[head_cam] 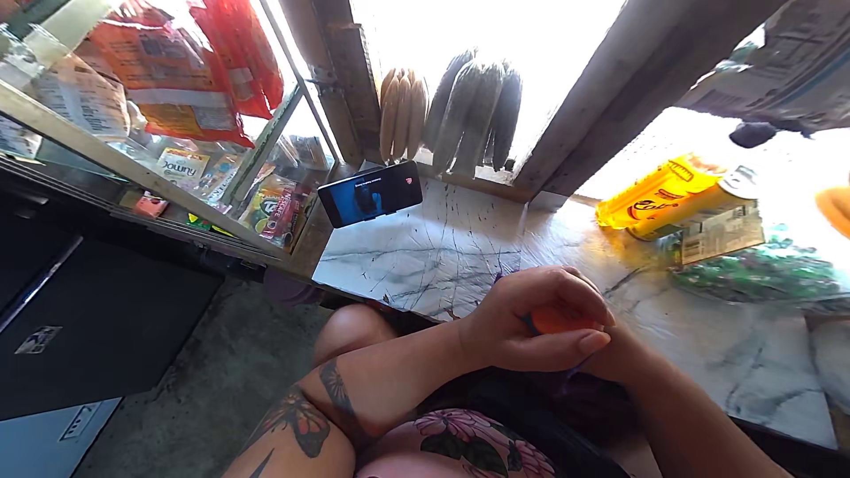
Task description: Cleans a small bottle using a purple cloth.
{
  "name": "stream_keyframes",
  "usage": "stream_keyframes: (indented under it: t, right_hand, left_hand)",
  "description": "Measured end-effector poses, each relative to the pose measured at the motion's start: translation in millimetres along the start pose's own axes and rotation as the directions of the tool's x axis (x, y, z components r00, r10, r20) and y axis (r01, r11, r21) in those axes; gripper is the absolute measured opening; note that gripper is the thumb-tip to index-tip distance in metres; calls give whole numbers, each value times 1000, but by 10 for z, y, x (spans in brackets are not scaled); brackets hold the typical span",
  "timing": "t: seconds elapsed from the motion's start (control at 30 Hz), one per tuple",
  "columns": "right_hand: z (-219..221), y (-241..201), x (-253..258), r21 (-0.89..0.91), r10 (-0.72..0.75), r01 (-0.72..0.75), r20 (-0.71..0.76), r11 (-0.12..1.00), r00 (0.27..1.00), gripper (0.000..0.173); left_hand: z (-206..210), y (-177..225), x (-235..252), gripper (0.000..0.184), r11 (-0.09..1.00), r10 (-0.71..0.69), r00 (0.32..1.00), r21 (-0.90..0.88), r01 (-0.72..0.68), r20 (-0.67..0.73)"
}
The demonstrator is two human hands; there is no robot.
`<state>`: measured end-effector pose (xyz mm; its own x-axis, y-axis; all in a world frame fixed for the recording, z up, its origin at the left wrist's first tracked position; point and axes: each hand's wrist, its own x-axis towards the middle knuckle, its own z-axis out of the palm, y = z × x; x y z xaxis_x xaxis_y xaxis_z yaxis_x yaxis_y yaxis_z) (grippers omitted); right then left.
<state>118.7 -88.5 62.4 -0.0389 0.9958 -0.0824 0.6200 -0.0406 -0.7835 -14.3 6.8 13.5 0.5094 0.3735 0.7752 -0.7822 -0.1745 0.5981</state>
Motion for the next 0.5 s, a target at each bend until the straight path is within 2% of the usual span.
stream_keyframes:
  t: [0.07, 0.1, 0.17, 0.2, 0.27, 0.3, 0.4, 0.5]
  right_hand:
    - [-4, 70, 10, -4, -21, 21, 20, 1000, 1000, 66]
    - [15, 176, 11, 5, -77, 77, 17, 997, 997, 68]
    - [166, 582, 34, -7, -290, 290, -79, 957, 954, 73]
    - [196, 667, 36, -12, -309, 309, -88, 951, 947, 76]
    - [93, 504, 11, 11, -107, 106, 40, 994, 994, 77]
    - [106, 557, 15, 5, -94, 94, 51, 996, 994, 79]
    - [188, 759, 48, 1, -218, 218, -7, 976, 976, 77]
    - [176, 767, 54, 13, -240, 240, 12, 971, 971, 75]
  left_hand:
    - [2, 0, 2, 28, 1000, -5, 1000, 10, 5, -3]
    - [3, 3, 2, 28, 1000, -11, 1000, 19, 11, -5]
    - [0, 8, 9, 28, 999, -26, 1000, 32, 26, -17]
    - [-3, 12, 13, 28, 999, -33, 999, 37, 33, -25]
    - [-13, 14, 27, 29, 998, -38, 998, 39, 40, -43]
    - [-15, 9, 34, 28, 998, -38, 998, 41, 41, -56]
    - [-27, 9, 42, 24, 998, -48, 996, 47, 52, -81]
    - [-38, 4, 48, 24, 996, -60, 992, 52, 66, -113]
